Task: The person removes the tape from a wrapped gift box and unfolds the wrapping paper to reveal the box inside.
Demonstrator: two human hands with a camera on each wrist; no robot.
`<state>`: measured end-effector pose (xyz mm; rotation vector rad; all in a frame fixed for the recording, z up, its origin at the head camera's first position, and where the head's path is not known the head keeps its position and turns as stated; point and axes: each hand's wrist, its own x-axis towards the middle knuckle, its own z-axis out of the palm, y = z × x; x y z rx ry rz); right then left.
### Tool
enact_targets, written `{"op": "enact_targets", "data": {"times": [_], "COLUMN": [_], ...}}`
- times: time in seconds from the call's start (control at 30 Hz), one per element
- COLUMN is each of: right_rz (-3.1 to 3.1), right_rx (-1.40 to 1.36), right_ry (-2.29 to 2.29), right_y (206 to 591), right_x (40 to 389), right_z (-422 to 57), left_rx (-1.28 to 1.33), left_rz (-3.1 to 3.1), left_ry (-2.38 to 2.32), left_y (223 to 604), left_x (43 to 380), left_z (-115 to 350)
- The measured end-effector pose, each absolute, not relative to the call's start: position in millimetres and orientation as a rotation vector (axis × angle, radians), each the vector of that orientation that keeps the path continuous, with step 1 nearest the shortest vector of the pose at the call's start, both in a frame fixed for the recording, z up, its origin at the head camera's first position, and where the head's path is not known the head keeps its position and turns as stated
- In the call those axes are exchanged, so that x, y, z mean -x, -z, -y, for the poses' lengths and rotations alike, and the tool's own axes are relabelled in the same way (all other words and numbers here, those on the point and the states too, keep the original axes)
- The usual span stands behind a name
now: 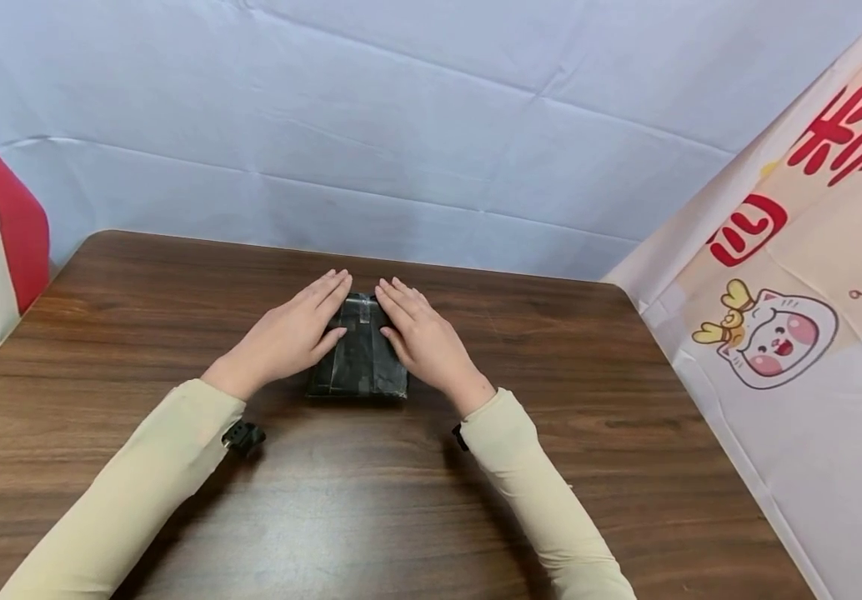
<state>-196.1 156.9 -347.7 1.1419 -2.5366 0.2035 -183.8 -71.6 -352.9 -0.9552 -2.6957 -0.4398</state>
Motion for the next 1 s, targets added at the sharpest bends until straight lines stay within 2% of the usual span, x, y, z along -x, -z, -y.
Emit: {"op": "enact_targets", "data": {"times": [0.2, 0.37, 0.67, 1.0], "right_rz": [2.634, 2.765, 2.865, 2.646], "right_rx": [-1.188, -1.204, -1.221, -1.231], "right_ry": [-0.346, -0.425, -0.392, -0.444], "right_y": [346.7, 361.5, 369.0, 359.8], "right_x": [223.4, 237.1, 232.8, 228.7], "right_z": [-153.9, -153.4, -155.1, -154.9], "left_rx": [0.891, 0.85, 0.78, 0.951], "left_rz": [2.821, 2.922, 2.969, 2.904], "left_ry": [0.318, 0.413, 0.474, 0.444], "left_y": [345.0, 366.2, 380.0, 382.4], "left_x": [204.0, 214.6, 200.2, 184.1], "left_z": [70.4, 70.8, 67.1, 63.6]}}
